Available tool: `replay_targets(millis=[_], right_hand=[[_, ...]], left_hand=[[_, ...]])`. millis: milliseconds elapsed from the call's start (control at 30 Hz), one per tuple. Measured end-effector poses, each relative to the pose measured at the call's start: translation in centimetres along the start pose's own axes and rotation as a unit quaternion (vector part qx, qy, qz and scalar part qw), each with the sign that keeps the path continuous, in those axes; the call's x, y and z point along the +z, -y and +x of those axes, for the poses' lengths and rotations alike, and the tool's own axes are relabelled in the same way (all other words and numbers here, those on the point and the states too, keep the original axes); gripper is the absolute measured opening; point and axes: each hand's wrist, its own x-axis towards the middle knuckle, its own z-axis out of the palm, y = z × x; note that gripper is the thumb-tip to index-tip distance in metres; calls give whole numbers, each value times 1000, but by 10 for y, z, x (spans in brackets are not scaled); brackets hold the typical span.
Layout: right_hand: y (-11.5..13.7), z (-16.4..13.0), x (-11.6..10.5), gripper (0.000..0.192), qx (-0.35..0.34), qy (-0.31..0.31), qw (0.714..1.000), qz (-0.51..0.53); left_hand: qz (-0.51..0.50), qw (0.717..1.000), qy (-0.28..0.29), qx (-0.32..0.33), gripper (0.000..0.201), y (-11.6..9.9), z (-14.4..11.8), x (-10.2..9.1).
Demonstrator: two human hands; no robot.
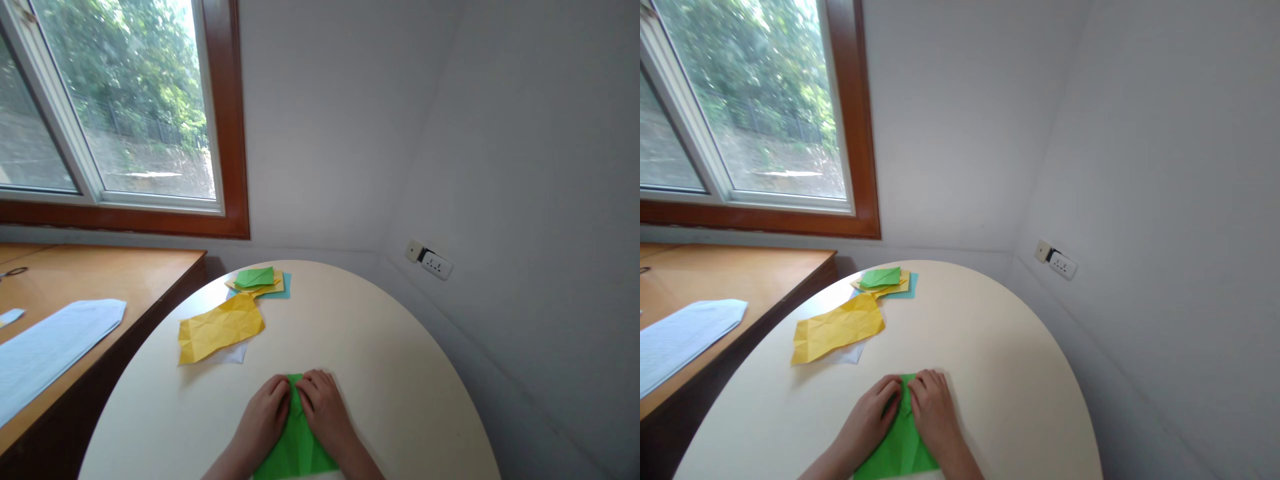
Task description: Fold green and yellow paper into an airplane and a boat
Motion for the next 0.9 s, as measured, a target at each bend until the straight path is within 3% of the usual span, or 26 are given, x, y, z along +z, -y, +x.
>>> replay_targets(millis=[600, 900], right_hand=[[-3, -4, 4, 19, 2, 6, 1000, -18], [-4, -3, 0, 19, 8, 10, 1000, 6]], left_hand=[[-47, 999, 8, -10, 19, -3, 1, -6], [-42, 997, 57, -12, 18, -2, -3, -8]])
